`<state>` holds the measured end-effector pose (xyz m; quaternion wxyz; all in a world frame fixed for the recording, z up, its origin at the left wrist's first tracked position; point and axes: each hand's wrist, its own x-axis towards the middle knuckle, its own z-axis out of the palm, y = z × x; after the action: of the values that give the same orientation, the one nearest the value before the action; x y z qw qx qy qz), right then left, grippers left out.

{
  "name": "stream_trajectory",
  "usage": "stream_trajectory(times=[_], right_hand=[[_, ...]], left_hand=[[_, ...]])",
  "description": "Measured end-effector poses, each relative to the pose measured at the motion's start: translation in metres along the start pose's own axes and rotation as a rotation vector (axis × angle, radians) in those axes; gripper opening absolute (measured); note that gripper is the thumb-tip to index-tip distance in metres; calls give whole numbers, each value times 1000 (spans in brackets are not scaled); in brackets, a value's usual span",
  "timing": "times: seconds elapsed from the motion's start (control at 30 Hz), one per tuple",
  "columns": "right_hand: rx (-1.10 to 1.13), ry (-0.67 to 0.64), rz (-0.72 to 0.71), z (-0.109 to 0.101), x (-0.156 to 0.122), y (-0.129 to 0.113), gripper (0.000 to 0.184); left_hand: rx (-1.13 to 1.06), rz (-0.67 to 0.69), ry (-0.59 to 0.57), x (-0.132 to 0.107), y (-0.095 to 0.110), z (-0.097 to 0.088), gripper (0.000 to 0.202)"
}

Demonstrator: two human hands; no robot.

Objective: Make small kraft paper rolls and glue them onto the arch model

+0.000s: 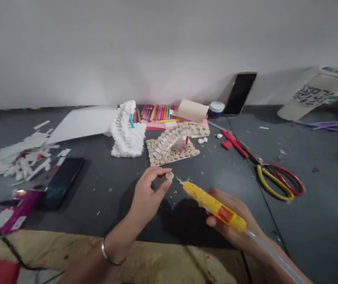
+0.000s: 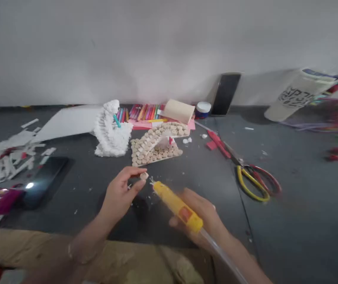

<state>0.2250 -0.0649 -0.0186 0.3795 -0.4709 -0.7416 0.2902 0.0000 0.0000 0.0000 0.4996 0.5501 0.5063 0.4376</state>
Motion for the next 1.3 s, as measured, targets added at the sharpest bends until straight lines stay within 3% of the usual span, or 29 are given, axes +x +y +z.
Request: stream_trajectory(times=[0.23,0.37,0.47,0.67,0.97,1.3], right_hand=[[84,82,-26,-2,0,4,43],[94,89,-45,-3,1,3,42],[101,93,-48,-3,0,4,41],[117,77,-61,0,0,4,40],[118,69,-51,0,-1,5,40],[77,69,-40,0,-1,3,40]], left_hand=[[-756,-443,-71,5,5,3,20],[-954,-605,-83,6,11,2,12],[-1003,-652,-75,6,10,2,12],[-956,-604,-114,4,5,4,11],[-625,-373,-132,0,-2,6,21],[-357,-243,-162,-4,-3,8,28]])
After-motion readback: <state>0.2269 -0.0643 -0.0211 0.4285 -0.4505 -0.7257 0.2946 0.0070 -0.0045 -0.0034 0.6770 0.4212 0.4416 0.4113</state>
